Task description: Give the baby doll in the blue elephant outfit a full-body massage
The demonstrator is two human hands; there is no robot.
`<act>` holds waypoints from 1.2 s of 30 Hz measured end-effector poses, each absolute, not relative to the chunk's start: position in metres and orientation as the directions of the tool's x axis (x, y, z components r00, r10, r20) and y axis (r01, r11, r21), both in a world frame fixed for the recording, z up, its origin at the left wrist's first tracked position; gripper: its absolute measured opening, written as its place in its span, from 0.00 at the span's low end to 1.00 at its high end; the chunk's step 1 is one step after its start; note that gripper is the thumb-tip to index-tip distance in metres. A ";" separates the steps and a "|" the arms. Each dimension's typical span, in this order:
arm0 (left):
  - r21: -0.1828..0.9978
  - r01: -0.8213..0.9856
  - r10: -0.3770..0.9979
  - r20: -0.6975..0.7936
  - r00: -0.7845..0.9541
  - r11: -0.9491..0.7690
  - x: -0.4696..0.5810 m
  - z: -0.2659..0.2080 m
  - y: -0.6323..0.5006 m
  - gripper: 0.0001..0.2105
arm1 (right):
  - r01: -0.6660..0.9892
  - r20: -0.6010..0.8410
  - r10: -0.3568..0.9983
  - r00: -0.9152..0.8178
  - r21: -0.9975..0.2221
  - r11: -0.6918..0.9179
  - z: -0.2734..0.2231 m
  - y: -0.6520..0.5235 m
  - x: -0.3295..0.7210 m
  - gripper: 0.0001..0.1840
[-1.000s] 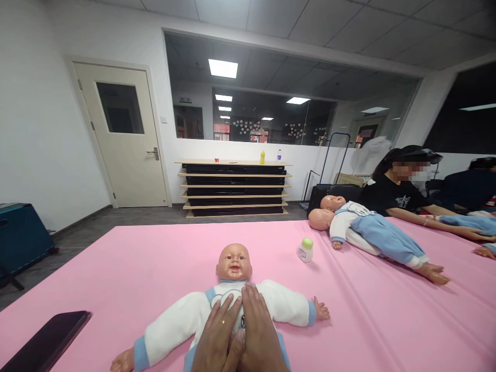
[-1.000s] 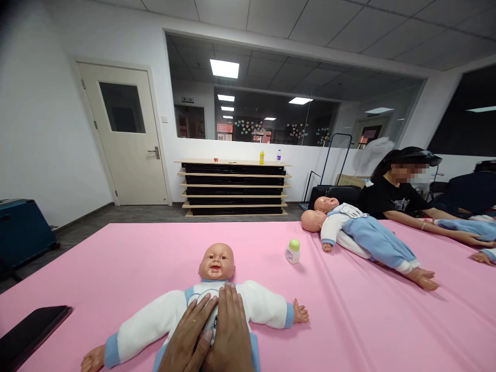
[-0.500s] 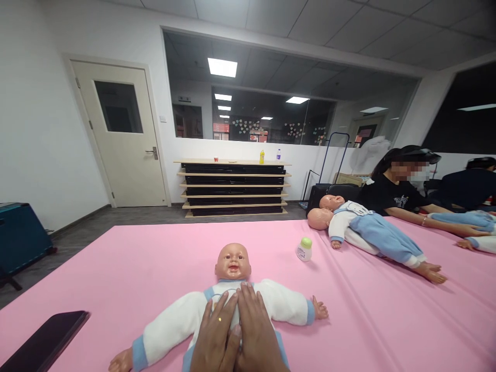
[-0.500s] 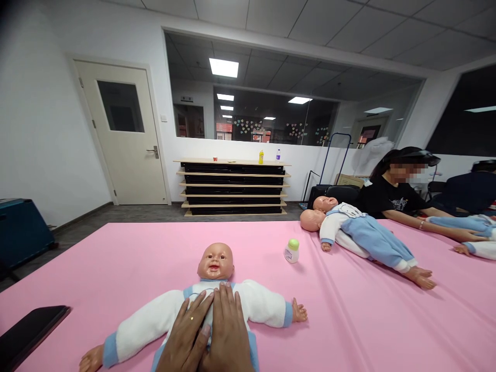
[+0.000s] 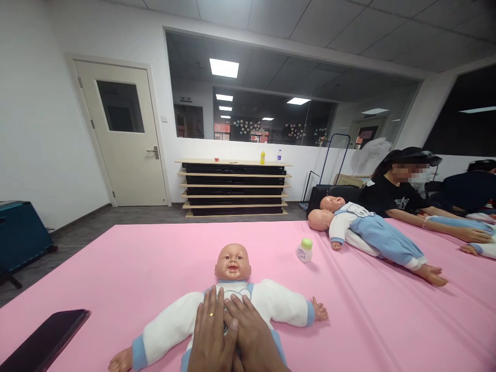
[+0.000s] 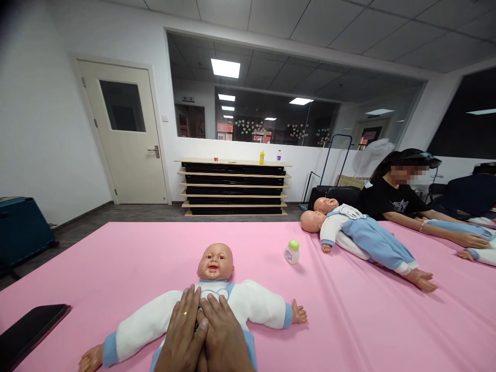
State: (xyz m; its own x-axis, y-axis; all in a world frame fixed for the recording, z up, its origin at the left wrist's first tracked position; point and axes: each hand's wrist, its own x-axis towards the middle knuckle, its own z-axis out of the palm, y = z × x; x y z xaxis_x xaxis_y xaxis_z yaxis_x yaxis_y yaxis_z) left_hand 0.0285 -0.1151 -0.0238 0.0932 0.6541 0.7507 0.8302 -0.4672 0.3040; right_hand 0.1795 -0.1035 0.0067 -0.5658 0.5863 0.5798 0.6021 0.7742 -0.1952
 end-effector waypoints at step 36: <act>0.353 0.756 0.663 0.735 0.141 -0.551 0.036 -0.011 -0.124 0.25 | 0.672 0.878 0.436 -0.197 -0.203 0.712 0.017 -0.115 0.176 0.24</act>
